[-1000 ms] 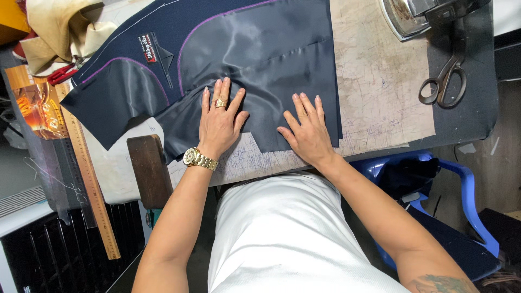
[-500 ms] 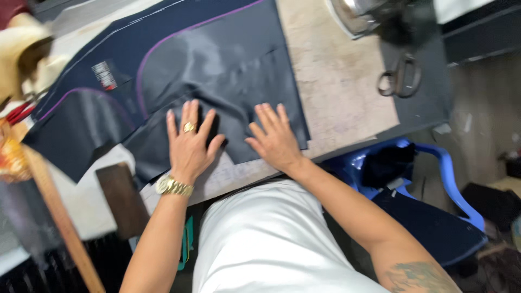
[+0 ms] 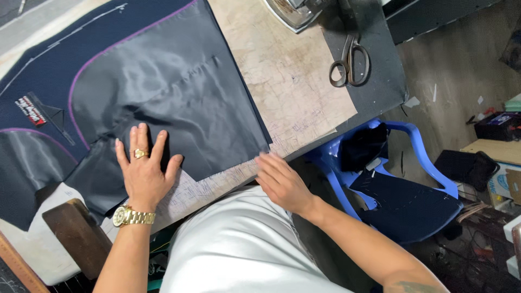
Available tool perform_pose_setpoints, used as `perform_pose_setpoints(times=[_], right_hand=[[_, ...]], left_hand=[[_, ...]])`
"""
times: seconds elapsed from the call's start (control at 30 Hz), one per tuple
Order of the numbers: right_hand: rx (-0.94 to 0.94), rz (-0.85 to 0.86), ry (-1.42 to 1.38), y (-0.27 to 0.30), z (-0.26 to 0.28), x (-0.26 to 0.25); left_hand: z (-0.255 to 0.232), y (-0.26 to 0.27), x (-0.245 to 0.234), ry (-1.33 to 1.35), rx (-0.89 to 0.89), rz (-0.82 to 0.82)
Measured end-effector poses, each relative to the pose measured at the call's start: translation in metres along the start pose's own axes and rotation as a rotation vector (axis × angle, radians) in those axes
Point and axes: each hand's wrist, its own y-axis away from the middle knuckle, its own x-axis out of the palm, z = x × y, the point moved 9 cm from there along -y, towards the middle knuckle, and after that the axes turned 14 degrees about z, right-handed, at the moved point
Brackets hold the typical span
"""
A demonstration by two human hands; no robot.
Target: The person marks a blue fabric panel with a pink chalk tool, cuts the fabric along a line using large shears, and then uses a steam iron to press the seams of a dark inner lining piece on a wooden work surface.
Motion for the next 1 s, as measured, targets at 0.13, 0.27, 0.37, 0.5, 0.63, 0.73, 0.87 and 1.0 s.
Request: perform_pose_setpoints(times=[0.13,0.27,0.37,0.5,0.63,0.73,0.87,1.0], right_hand=[[0.015,-0.073,-0.144,0.034,-0.008,-0.011],[0.113,-0.341,-0.039,0.017,-0.040,-0.058],[0.267,-0.506,-0.027,0.010,-0.084,-0.081],[0.330,-0.605,-0.120,-0.012,-0.105,-0.097],[0.155,-0.461,-0.136,-0.063,-0.076,-0.069],[0.040,-0.326,-0.106,-0.081,-0.048,-0.041],[-0.056,0.039,-0.022,-0.068,-0.035,-0.007],[-0.110,0.139,-0.028,-0.048,-0.034,-0.010]], left_hand=[[0.001,-0.001,0.003,-0.024,0.012,-0.017],[-0.001,0.000,-0.001,-0.047,0.015,-0.046],[-0.003,-0.001,-0.004,-0.071,0.005,-0.033],[-0.013,-0.009,-0.015,-0.133,-0.026,-0.039],[-0.007,-0.007,-0.024,-0.104,-0.045,-0.039],[-0.002,-0.005,-0.015,-0.056,-0.036,-0.027],[-0.010,-0.007,-0.026,-0.024,0.004,-0.023],[-0.010,-0.005,-0.033,-0.050,-0.020,-0.064]])
